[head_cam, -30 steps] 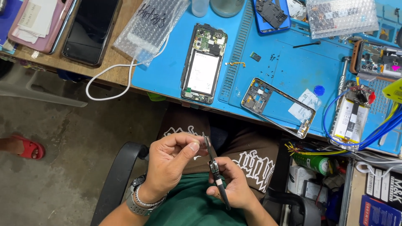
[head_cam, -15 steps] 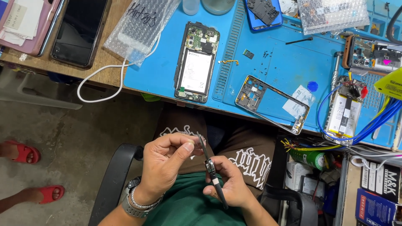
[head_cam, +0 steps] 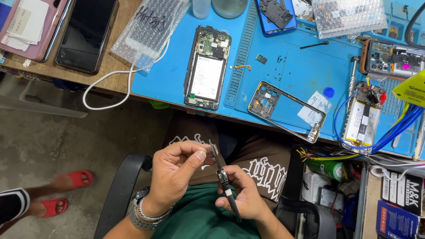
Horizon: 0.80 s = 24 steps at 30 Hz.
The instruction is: The person works on a disassembled smartphone at a cluttered workbench, using a screwdriver to manipulate internal components. They also use scissors to cut a small piece of white material and handle a smartphone frame.
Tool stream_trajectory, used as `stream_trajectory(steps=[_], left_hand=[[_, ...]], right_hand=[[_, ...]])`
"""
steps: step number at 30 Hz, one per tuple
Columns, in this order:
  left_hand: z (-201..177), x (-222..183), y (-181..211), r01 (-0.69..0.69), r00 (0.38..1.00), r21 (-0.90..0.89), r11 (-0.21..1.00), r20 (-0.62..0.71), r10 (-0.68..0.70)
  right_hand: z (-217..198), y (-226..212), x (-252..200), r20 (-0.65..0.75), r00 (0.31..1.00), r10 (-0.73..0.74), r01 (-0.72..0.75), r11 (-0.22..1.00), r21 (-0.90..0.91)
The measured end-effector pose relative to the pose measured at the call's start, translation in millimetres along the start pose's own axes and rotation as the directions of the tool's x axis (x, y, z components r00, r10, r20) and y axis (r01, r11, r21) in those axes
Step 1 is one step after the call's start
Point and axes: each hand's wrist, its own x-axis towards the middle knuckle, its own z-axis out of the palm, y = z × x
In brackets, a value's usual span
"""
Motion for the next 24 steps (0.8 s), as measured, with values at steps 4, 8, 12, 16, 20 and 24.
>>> stream_trajectory(steps=[4,8,12,16,20,24], left_hand=[[0.6,1.7,1.2,-0.012,1.000,0.021,1.000,0.014,0.012],[1.5,2.6,-0.2,-0.005,1.000,0.010,1.000,0.016,0.005],[1.2,3.5,-1.2,-0.002,1.000,0.021,1.000,0.021,0.001],[1.6,4.1,-1.3,-0.011,1.000,0.027,1.000,0.028,0.010],[2.6,3.4,-2.4,0.002,1.000,0.002,1.000,0.013,-0.002],[2.7,3.1,-1.9,0.000,1.000,-0.023,1.000,0.012,0.000]], right_hand=[[-0.4,-0.4,0.5,0.000,1.000,0.001,-0.001,1.000,0.007],[-2.1,6.7,-3.1,0.001,1.000,0.000,0.000,0.999,0.039],[-2.2,7.8,-3.4,-0.001,1.000,-0.003,0.003,0.999,0.051],[-1.7,5.1,-2.2,-0.005,1.000,-0.012,0.012,0.999,0.034],[-1.4,4.5,-2.3,0.000,1.000,-0.002,0.002,0.999,0.050],[-0.3,0.4,-0.1,-0.012,1.000,-0.007,0.007,1.000,0.007]])
